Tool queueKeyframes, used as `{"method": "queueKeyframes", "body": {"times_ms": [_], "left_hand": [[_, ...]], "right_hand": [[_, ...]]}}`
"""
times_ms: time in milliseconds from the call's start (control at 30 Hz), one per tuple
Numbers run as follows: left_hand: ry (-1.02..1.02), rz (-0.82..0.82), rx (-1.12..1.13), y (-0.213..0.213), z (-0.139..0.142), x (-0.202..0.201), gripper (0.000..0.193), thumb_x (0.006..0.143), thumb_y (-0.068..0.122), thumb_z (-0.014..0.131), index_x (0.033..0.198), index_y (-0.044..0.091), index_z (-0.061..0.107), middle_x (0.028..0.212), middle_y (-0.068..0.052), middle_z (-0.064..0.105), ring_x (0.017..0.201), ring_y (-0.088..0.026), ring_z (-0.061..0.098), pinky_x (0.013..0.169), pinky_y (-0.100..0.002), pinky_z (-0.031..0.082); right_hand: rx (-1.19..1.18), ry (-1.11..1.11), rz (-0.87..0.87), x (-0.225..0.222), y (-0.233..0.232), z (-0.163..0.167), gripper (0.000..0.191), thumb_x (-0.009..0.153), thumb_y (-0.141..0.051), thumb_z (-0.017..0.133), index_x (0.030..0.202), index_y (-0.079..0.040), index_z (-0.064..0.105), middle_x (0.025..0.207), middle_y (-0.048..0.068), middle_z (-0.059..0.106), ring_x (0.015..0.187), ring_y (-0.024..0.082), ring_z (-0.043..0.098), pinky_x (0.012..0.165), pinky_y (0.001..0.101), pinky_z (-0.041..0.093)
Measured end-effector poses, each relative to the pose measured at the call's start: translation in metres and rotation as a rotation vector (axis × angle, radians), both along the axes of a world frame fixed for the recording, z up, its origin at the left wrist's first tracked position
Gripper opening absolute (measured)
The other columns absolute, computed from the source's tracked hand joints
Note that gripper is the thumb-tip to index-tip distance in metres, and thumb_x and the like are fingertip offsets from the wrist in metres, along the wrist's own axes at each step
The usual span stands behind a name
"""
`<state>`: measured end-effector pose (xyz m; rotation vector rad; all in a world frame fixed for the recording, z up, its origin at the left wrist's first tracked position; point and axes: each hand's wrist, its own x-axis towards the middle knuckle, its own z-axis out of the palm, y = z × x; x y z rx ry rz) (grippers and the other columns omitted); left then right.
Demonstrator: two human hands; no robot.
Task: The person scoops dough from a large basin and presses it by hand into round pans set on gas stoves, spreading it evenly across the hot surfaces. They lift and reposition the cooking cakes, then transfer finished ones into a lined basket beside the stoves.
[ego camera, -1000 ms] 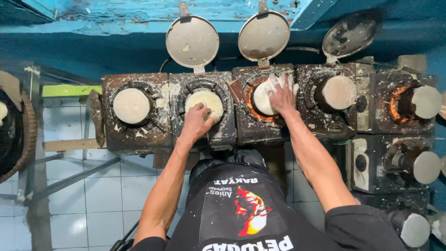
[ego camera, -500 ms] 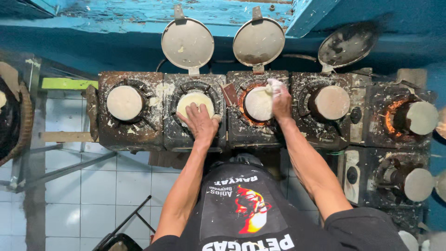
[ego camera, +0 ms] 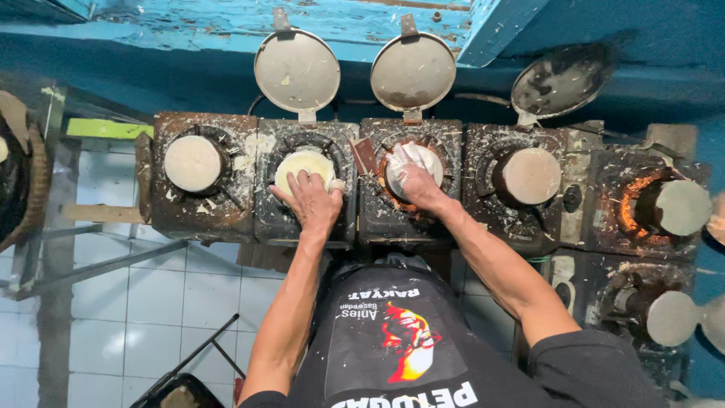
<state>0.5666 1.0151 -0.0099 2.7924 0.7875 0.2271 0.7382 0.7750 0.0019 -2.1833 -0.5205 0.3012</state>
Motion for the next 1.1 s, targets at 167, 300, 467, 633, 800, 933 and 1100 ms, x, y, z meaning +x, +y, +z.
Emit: {"method": "queueKeyframes", "body": {"times_ms": [167, 300, 467, 633, 800, 933, 1100], "left_hand": [[0.11, 0.002, -0.159, 0.013, 0.008, 0.001, 0.047, 0.076, 0.045, 0.075, 0.099, 0.004, 0.074, 0.125, -0.014, 0.061, 0.135, -0.043, 0.04, 0.115, -0.081, -0.001], [0.069, 0.045, -0.097, 0.003, -0.004, 0.002, 0.052, 0.079, 0.046, 0.076, 0.106, 0.002, 0.07, 0.128, -0.015, 0.059, 0.138, -0.042, 0.04, 0.117, -0.082, 0.002], [-0.063, 0.099, 0.052, -0.023, -0.031, 0.007, 0.077, 0.066, 0.045, 0.082, 0.119, -0.007, 0.06, 0.136, -0.024, 0.048, 0.137, -0.05, 0.034, 0.11, -0.08, 0.007], [-0.097, 0.141, -0.152, -0.013, -0.022, -0.001, 0.059, 0.069, 0.037, 0.08, 0.113, 0.002, 0.064, 0.14, -0.016, 0.05, 0.141, -0.042, 0.035, 0.115, -0.081, 0.002], [-0.022, 0.234, -0.413, 0.035, -0.001, 0.005, 0.032, 0.072, 0.023, 0.079, 0.095, 0.002, 0.07, 0.106, -0.013, 0.066, 0.12, -0.037, 0.055, 0.114, -0.078, 0.001], [0.006, 0.259, -1.052, 0.098, -0.004, 0.013, 0.02, 0.077, 0.017, 0.076, 0.09, 0.003, 0.074, 0.089, -0.009, 0.073, 0.088, -0.027, 0.068, 0.096, -0.061, 0.043], [-0.142, 0.238, -1.589, 0.213, 0.031, -0.01, 0.022, 0.082, 0.018, 0.079, 0.098, 0.003, 0.074, 0.089, -0.006, 0.073, 0.076, -0.015, 0.066, 0.064, -0.03, 0.052]], "right_hand": [[0.729, 0.615, -0.283, 0.064, -0.053, 0.026, 0.065, 0.113, -0.054, 0.029, 0.151, -0.007, 0.054, 0.116, 0.014, 0.067, 0.1, 0.027, 0.066, 0.083, 0.0406, 0.059], [0.715, 0.806, -0.265, 0.079, -0.077, 0.01, 0.065, 0.11, -0.056, 0.033, 0.143, -0.006, 0.057, 0.114, 0.014, 0.068, 0.1, 0.028, 0.067, 0.084, 0.0419, 0.059], [0.734, 0.894, -0.261, 0.044, -0.071, -0.006, 0.065, 0.106, -0.058, 0.039, 0.133, -0.004, 0.061, 0.112, 0.015, 0.068, 0.099, 0.029, 0.068, 0.086, 0.0436, 0.06], [1.088, 0.695, -0.327, 0.03, -0.079, 0.026, 0.062, 0.108, -0.058, 0.047, 0.132, -0.003, 0.064, 0.114, 0.015, 0.068, 0.099, 0.029, 0.066, 0.087, 0.0449, 0.059], [0.779, 0.844, -0.232, 0.0, -0.076, 0.038, 0.064, 0.101, -0.053, 0.049, 0.127, 0.003, 0.066, 0.116, 0.016, 0.071, 0.104, 0.03, 0.069, 0.093, 0.0422, 0.055], [1.047, 0.812, -0.328, -0.051, -0.045, 0.029, 0.06, 0.108, -0.049, 0.049, 0.133, 0.005, 0.058, 0.125, 0.016, 0.069, 0.116, 0.03, 0.068, 0.106, 0.0469, 0.054], [0.987, 1.058, -0.248, -0.104, 0.015, 0.025, 0.063, 0.102, -0.044, 0.051, 0.141, 0.006, 0.052, 0.13, 0.019, 0.065, 0.115, 0.031, 0.068, 0.103, 0.0468, 0.054]]}}
